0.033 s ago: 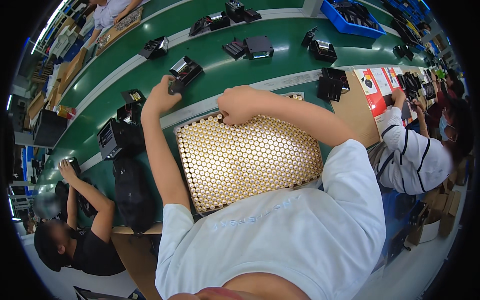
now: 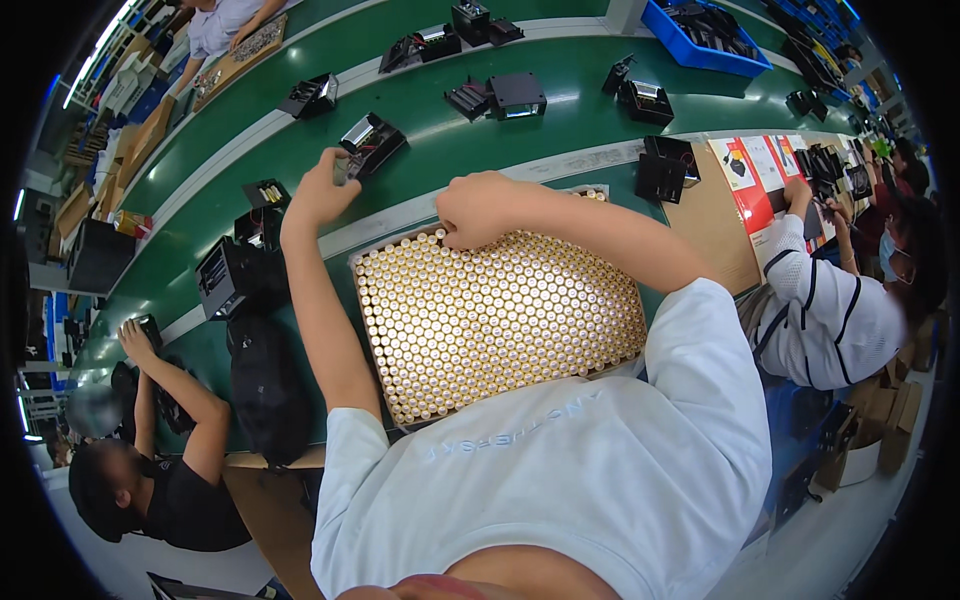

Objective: Assemble and label electronic components on a factory production line.

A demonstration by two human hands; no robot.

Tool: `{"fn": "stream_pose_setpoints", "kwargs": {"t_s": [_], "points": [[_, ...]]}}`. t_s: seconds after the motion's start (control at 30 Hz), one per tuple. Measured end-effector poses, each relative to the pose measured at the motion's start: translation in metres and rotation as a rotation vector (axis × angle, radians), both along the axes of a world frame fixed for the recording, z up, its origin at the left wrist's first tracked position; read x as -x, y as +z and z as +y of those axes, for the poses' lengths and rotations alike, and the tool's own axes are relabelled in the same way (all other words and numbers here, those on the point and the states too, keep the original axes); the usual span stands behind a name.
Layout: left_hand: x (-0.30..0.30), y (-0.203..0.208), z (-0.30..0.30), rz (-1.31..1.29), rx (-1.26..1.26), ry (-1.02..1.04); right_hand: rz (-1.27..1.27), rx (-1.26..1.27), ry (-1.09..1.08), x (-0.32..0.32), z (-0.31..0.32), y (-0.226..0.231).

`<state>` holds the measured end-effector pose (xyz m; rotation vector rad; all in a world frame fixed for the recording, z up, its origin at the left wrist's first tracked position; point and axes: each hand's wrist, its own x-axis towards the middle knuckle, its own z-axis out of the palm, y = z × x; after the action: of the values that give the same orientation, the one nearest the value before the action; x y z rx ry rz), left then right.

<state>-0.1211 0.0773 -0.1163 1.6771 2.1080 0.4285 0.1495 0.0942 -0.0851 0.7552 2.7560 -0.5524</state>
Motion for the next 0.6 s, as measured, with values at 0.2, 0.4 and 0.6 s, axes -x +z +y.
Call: {"fn": "stream_pose_setpoints", "kwargs": {"t_s": [0.2, 0.4, 0.6], "points": [[0.0, 0.014, -0.001, -0.199, -0.207, 0.058, 0.04, 0.009, -0.025, 0.004, 0.0, -0.009], [-0.002, -0.017, 0.013, -0.372, -0.46, 0.136, 0.047, -0.128, -0.048, 0.012, -0.011, -0.01], [-0.004, -0.025, 0.02, -0.51, -0.484, 0.19, 0.046, -0.205, -0.072, 0.016, -0.012, 0.006]]}}
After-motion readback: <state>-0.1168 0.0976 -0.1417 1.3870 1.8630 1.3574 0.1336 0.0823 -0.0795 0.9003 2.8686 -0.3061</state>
